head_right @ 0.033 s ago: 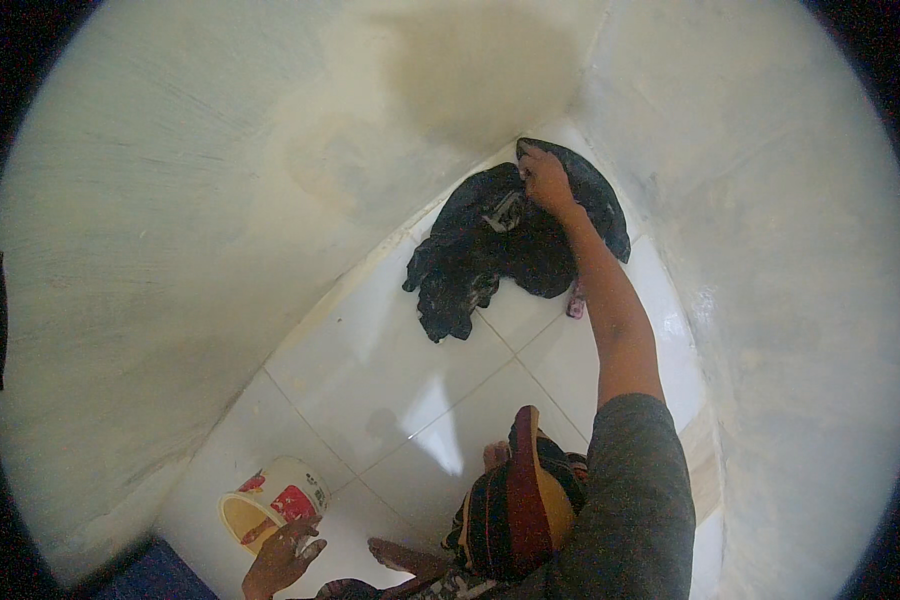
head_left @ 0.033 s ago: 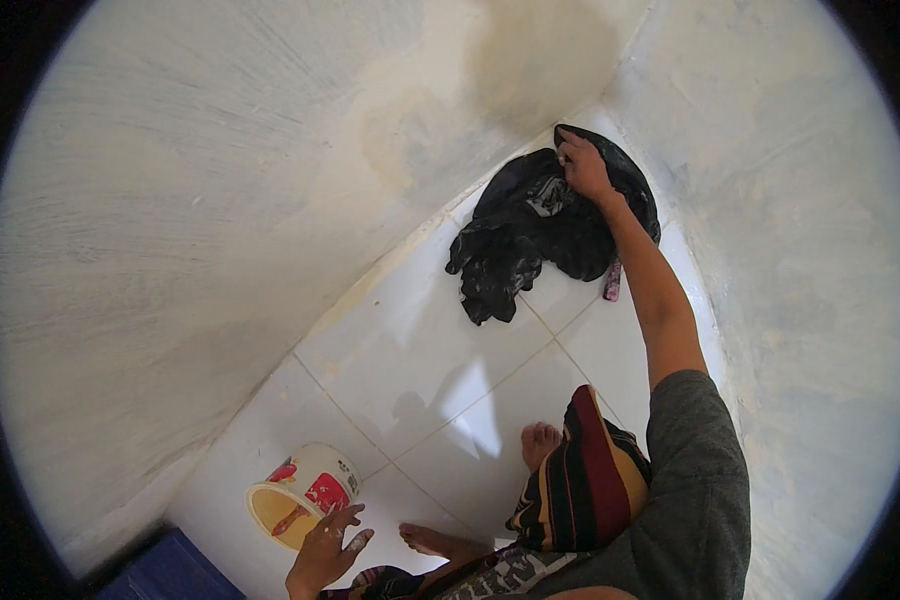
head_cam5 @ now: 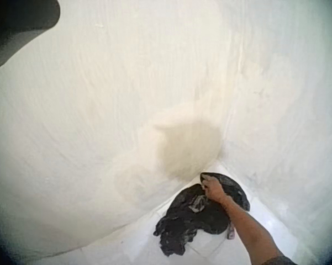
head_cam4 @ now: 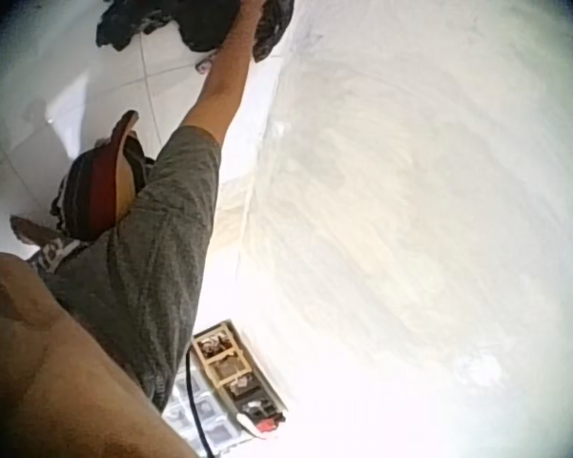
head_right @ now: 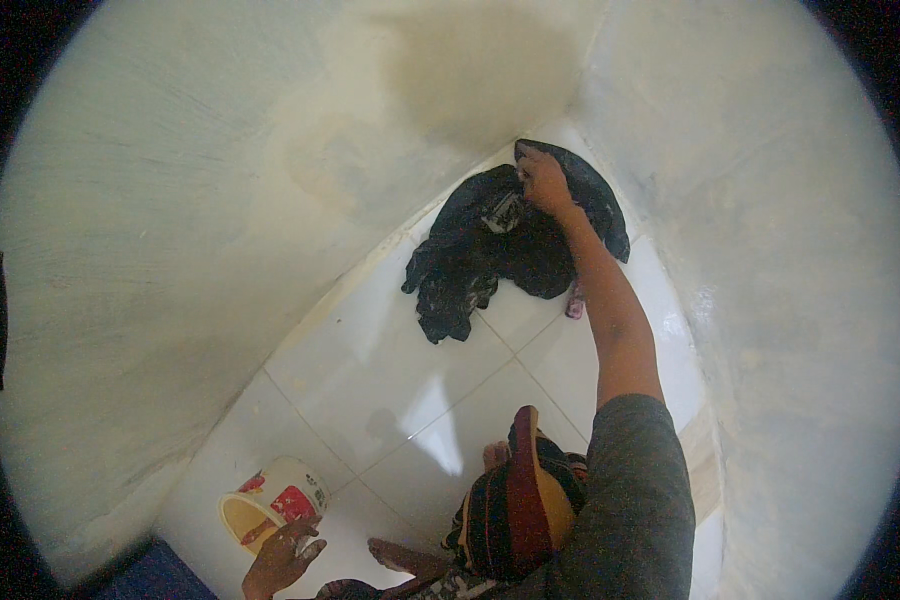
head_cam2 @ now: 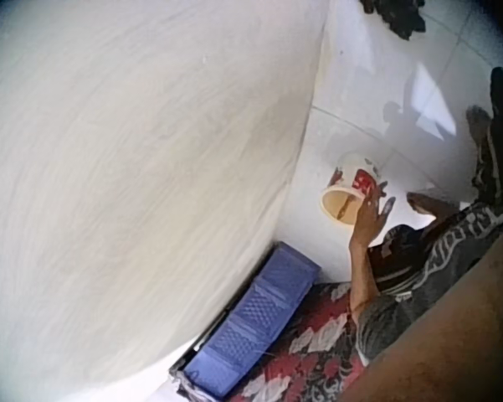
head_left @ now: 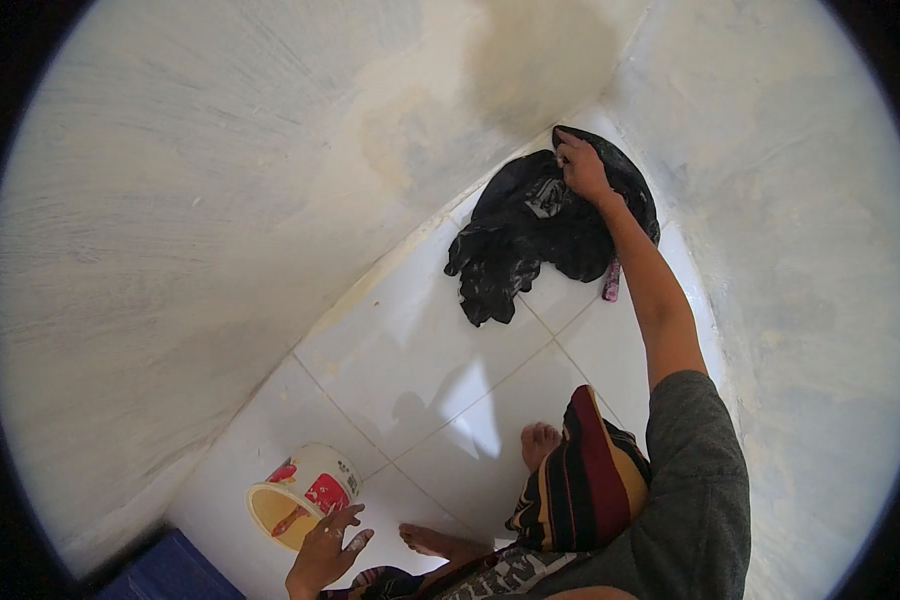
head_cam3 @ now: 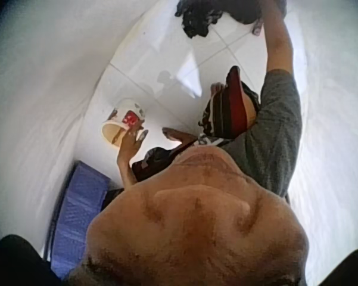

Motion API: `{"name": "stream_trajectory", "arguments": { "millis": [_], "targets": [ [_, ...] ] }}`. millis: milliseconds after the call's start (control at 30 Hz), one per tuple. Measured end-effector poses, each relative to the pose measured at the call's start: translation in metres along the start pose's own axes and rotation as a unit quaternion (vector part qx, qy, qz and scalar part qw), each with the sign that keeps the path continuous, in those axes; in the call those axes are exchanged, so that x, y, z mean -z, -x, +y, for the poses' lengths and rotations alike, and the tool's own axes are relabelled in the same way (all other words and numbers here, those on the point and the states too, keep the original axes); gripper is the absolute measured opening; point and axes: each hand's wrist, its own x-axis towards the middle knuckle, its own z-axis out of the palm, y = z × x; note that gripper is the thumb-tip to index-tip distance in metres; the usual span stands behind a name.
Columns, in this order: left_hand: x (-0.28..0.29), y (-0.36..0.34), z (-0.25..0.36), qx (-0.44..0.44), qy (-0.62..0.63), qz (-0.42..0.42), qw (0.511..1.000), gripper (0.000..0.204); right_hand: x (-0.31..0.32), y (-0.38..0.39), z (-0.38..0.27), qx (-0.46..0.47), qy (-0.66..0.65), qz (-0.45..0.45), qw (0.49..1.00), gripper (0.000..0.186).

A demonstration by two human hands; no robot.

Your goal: The person paints the lower edge of a wall using a brush dipped into a bucket of light-colored paint, occasionally using a black cloth to wipe the floor.

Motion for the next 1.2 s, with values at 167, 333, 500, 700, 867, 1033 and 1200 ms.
{"name": "stream_trajectory", "arguments": {
  "millis": [167, 333, 500, 700, 867, 1033, 1200],
  "targets": [
    [-0.001, 0.001, 0.002, -0.004, -0.015, 0.002, 1.0, 0.046, -0.005, 0.002, -0.007, -0.002, -0.018, -0.019, 1.0, 0.012],
    [0.007, 0.002, 0.024, 0.008, -0.005, 0.002, 1.0, 0.046, -0.01, 0.001, -0.005, -0.013, -0.015, -0.065, 0.998, 0.01],
    [0.013, 0.002, 0.032, 0.01, -0.002, 0.001, 1.0, 0.046, -0.011, -0.003, -0.004, 0.009, -0.041, -0.041, 0.998, 0.01],
    [0.02, 0.004, 0.037, 0.005, 0.01, -0.003, 1.0, 0.046, -0.006, -0.007, -0.023, 0.016, -0.06, -0.065, 0.996, 0.013],
    [0.026, 0.002, 0.047, 0.008, 0.002, -0.001, 1.0, 0.046, -0.017, -0.005, -0.031, 0.027, -0.116, -0.072, 0.99, 0.019],
    [0.036, 0.004, 0.064, 0.026, -0.003, -0.009, 1.0, 0.046, -0.028, -0.005, -0.034, 0.025, -0.13, -0.089, 0.987, 0.02],
    [0.042, 0.009, 0.074, 0.028, -0.017, -0.008, 0.999, 0.046, -0.028, -0.003, -0.037, 0.016, -0.146, -0.097, 0.984, 0.02]
  ]
}}
